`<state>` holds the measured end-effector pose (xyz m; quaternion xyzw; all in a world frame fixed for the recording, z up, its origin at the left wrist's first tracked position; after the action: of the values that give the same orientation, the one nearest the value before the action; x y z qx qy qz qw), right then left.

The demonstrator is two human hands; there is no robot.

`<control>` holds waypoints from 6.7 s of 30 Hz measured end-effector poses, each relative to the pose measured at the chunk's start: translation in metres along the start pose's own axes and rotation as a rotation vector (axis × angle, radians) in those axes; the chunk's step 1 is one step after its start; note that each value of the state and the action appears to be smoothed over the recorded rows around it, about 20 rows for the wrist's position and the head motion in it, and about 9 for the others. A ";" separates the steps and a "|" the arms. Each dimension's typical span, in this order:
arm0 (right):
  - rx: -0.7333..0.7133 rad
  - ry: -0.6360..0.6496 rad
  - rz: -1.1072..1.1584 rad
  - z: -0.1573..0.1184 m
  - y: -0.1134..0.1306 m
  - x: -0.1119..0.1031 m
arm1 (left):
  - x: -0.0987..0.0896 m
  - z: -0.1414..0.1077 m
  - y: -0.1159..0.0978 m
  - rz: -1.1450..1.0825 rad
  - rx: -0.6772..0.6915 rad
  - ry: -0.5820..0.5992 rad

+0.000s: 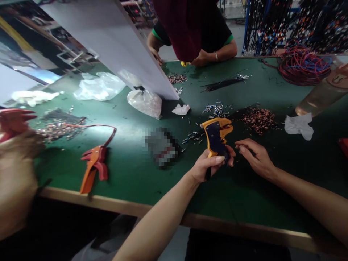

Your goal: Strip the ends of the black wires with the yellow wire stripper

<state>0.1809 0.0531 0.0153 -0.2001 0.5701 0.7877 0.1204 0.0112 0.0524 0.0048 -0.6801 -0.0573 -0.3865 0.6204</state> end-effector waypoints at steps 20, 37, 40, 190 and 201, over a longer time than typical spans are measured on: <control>0.323 -0.344 0.295 0.017 -0.032 -0.021 | -0.004 -0.003 0.005 0.040 0.005 -0.009; -0.367 0.339 -0.526 0.003 -0.007 0.010 | -0.018 0.007 -0.015 0.068 0.163 -0.311; -0.308 0.262 -0.723 0.010 -0.019 0.005 | -0.017 0.008 -0.014 0.075 0.168 -0.297; 0.318 -0.207 0.613 0.018 -0.008 -0.015 | 0.003 -0.007 0.005 0.172 -0.188 0.108; 0.360 -0.156 0.697 0.018 -0.004 -0.013 | 0.004 -0.007 0.003 0.306 -0.215 0.089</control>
<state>0.1910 0.0719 0.0232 0.0898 0.7218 0.6818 -0.0779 0.0127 0.0435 0.0045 -0.7254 0.1159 -0.3210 0.5978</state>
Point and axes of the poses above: each hand's wrist, its own z-axis towards the middle knuckle, its own x-axis out of the palm, y = z × x, the point moved 4 cm from there along z, towards the middle knuckle, and after that the axes turned 9 degrees about x, right-handed, at the moved point
